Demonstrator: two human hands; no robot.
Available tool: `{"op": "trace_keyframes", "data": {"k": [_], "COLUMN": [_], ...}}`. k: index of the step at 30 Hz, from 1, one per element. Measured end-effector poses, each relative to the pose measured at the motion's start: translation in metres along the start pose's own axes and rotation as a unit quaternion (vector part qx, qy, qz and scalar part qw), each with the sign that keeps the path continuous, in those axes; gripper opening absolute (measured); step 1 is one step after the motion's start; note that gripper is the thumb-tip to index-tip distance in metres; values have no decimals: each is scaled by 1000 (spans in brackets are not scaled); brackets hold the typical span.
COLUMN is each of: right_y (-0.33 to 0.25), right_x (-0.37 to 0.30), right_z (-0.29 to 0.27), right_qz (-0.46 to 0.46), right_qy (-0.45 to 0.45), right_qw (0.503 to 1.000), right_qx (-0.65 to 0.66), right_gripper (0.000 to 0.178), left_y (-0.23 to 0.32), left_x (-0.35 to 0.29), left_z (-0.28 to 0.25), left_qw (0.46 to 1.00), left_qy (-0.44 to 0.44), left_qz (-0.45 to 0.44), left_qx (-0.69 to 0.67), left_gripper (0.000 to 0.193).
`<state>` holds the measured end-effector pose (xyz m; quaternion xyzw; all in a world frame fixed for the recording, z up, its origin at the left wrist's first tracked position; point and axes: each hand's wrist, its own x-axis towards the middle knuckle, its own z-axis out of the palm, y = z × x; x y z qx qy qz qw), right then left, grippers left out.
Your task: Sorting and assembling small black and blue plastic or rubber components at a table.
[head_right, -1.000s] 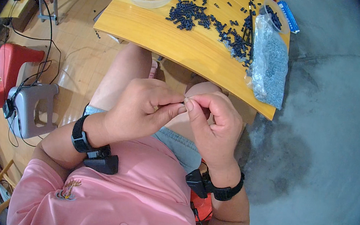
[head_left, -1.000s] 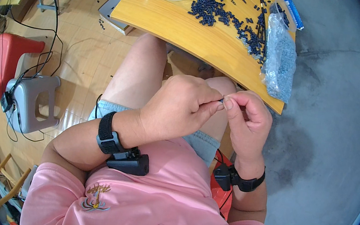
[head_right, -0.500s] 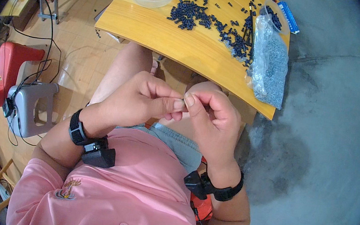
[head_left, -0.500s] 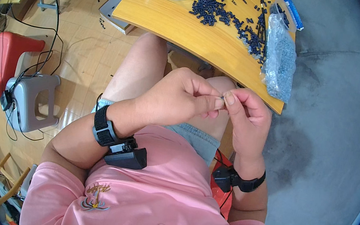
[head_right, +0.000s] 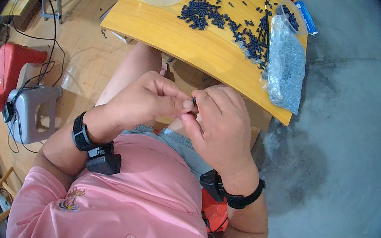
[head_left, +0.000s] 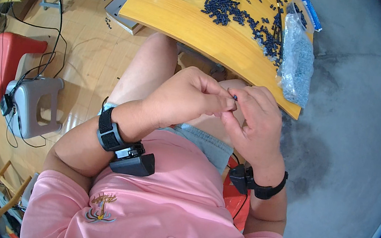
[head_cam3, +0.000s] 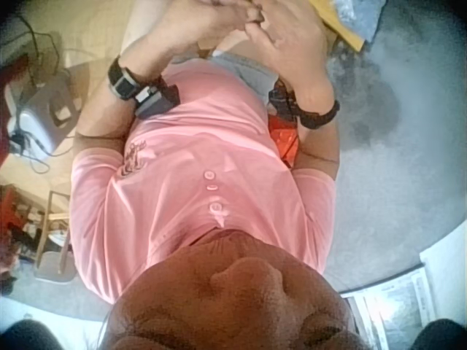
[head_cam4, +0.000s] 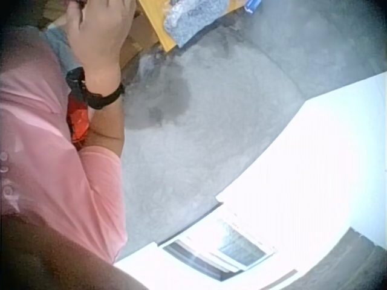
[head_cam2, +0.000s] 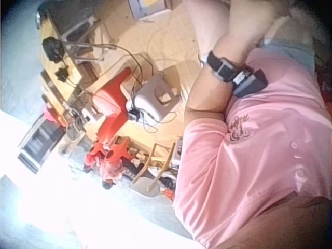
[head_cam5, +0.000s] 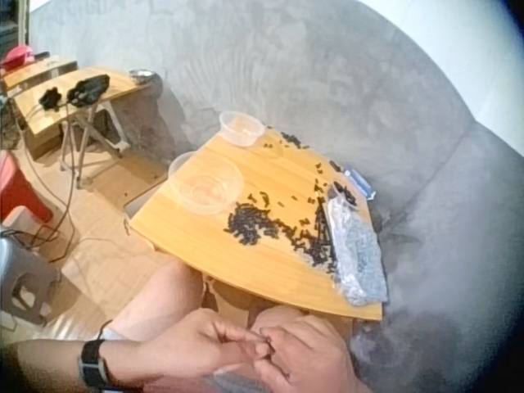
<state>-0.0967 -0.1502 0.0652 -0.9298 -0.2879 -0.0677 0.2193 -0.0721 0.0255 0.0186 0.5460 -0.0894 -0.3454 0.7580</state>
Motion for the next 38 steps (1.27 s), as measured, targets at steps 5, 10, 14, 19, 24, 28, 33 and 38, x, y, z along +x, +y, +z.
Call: {"op": "trace_keyframes", "data": {"k": [5, 10, 14, 19, 24, 28, 33, 38], "right_y": [-2, 1, 2, -2, 3, -7, -7, -5], "right_x": [1, 0, -1, 1, -2, -2, 0, -5], "right_z": [3, 6, 5, 6, 12, 1, -7, -12], "right_qz": [0, 4, 2, 20, 2, 40, 35, 141], "right_qy": [47, 60, 53, 59, 74, 38, 0, -19], "right_qw": [998, 998, 999, 998, 997, 998, 998, 985], "right_qx": [30, 21, 1, 22, 22, -29, -48, 99], "right_gripper": [32, 32, 33, 33, 33, 31, 30, 29], "left_y": [-19, -12, -12, -17, -17, -10, -11, -12], "left_x": [6, 5, 6, 7, 6, 2, 0, 0], "left_z": [-6, -5, -6, -7, -1, 1, 4, 4], "left_qw": [978, 965, 961, 953, 985, 998, 993, 981], "left_qy": [-37, -14, -29, -48, -15, 16, 49, 69], "left_qz": [-13, -55, -57, -41, 19, 51, 76, 126], "left_qx": [-204, -255, -269, -296, -171, -32, 69, 133], "left_gripper": [31, 42, 41, 34, 20, 16, 15, 15]}}
